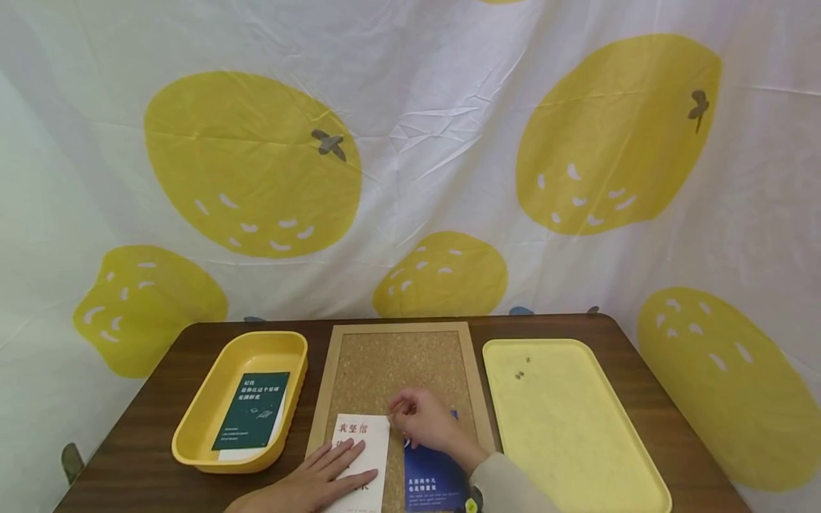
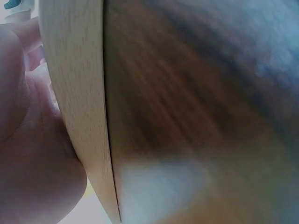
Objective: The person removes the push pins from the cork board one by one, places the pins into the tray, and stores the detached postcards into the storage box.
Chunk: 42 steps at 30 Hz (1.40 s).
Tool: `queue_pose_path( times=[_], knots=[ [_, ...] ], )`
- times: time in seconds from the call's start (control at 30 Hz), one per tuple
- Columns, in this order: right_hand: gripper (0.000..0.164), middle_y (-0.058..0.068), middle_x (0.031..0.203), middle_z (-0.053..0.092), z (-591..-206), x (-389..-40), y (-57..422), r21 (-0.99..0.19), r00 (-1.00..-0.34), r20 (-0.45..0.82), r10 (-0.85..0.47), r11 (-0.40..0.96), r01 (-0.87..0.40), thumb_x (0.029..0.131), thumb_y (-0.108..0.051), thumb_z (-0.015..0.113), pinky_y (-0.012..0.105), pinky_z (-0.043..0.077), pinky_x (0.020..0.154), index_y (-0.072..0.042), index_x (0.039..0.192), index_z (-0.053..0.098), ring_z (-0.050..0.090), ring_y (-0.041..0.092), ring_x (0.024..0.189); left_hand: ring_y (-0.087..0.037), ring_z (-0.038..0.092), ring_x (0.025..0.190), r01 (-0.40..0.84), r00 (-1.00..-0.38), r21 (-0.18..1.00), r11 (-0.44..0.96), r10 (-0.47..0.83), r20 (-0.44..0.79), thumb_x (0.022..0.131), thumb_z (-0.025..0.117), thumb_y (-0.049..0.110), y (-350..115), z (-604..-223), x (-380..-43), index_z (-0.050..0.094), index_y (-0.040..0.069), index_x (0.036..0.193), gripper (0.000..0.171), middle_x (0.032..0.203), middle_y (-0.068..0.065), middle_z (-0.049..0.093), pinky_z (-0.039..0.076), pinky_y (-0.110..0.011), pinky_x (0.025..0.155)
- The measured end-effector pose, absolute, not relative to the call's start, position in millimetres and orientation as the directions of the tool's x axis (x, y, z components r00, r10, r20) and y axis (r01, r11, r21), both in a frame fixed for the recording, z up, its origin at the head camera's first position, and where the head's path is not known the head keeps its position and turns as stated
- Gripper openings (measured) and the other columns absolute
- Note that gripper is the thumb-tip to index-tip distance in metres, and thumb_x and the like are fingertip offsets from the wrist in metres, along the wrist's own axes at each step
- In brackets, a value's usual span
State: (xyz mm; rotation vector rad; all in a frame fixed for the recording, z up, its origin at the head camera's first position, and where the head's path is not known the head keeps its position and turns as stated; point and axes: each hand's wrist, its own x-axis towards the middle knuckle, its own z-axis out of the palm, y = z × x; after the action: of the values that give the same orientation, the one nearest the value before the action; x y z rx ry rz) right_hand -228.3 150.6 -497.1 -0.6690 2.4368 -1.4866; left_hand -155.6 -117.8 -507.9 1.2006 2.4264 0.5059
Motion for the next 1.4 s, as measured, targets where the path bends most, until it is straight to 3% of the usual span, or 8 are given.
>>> queue_pose_path(
  times=[0.57,0.87,1.1,1.4],
  knots=[
    [0.026,-0.002,0.068,0.058,-504.2,-220.6,140.3,-0.893,-0.882,0.025,-0.471,0.386,-0.232,0.088,-0.001,0.065,0.02,0.046,0.04,0.003,0.114,0.064,0.052,0.007,0.046,-0.028,0.009,0.153,0.684,-0.552,0.463,0.563,0.815,-0.176,0.094,0.046,0.067,-118.9,-507.0,-155.1,0.021,0.039,0.157,0.074,0.167,-0.005,0.009,0.016,-0.061,0.118],
    [0.033,0.001,0.069,0.06,-506.1,-220.6,140.5,-0.906,-0.884,0.026,-0.468,0.363,-0.219,0.087,-0.003,0.068,0.02,0.045,0.04,0.004,0.119,0.065,0.053,0.009,0.046,-0.029,0.009,0.153,0.672,-0.552,0.477,0.566,0.813,-0.188,0.094,0.047,0.066,-117.8,-506.6,-156.0,0.021,0.04,0.157,0.073,0.167,-0.005,0.009,0.015,-0.061,0.118],
    [0.03,0.001,0.069,0.06,-505.5,-220.3,140.6,-0.914,-0.887,0.006,-0.461,0.357,-0.192,0.088,-0.003,0.068,0.02,0.045,0.04,0.005,0.117,0.066,0.053,0.009,0.048,-0.025,0.008,0.154,0.637,-0.566,0.489,0.596,0.793,-0.228,0.092,0.047,0.069,-116.8,-508.8,-159.7,0.021,0.043,0.156,0.073,0.167,0.0,0.007,0.014,-0.061,0.119],
    [0.028,0.002,0.07,0.062,-505.5,-220.3,141.4,-0.915,-0.884,-0.001,-0.467,0.357,-0.187,0.089,-0.004,0.069,0.019,0.045,0.041,0.004,0.116,0.068,0.054,0.008,0.048,-0.028,0.011,0.153,0.661,-0.564,0.46,0.592,0.797,-0.215,0.094,0.044,0.068,-116.0,-512.2,-160.2,0.022,0.042,0.156,0.071,0.167,-0.004,0.011,0.016,-0.062,0.118]
  ],
)
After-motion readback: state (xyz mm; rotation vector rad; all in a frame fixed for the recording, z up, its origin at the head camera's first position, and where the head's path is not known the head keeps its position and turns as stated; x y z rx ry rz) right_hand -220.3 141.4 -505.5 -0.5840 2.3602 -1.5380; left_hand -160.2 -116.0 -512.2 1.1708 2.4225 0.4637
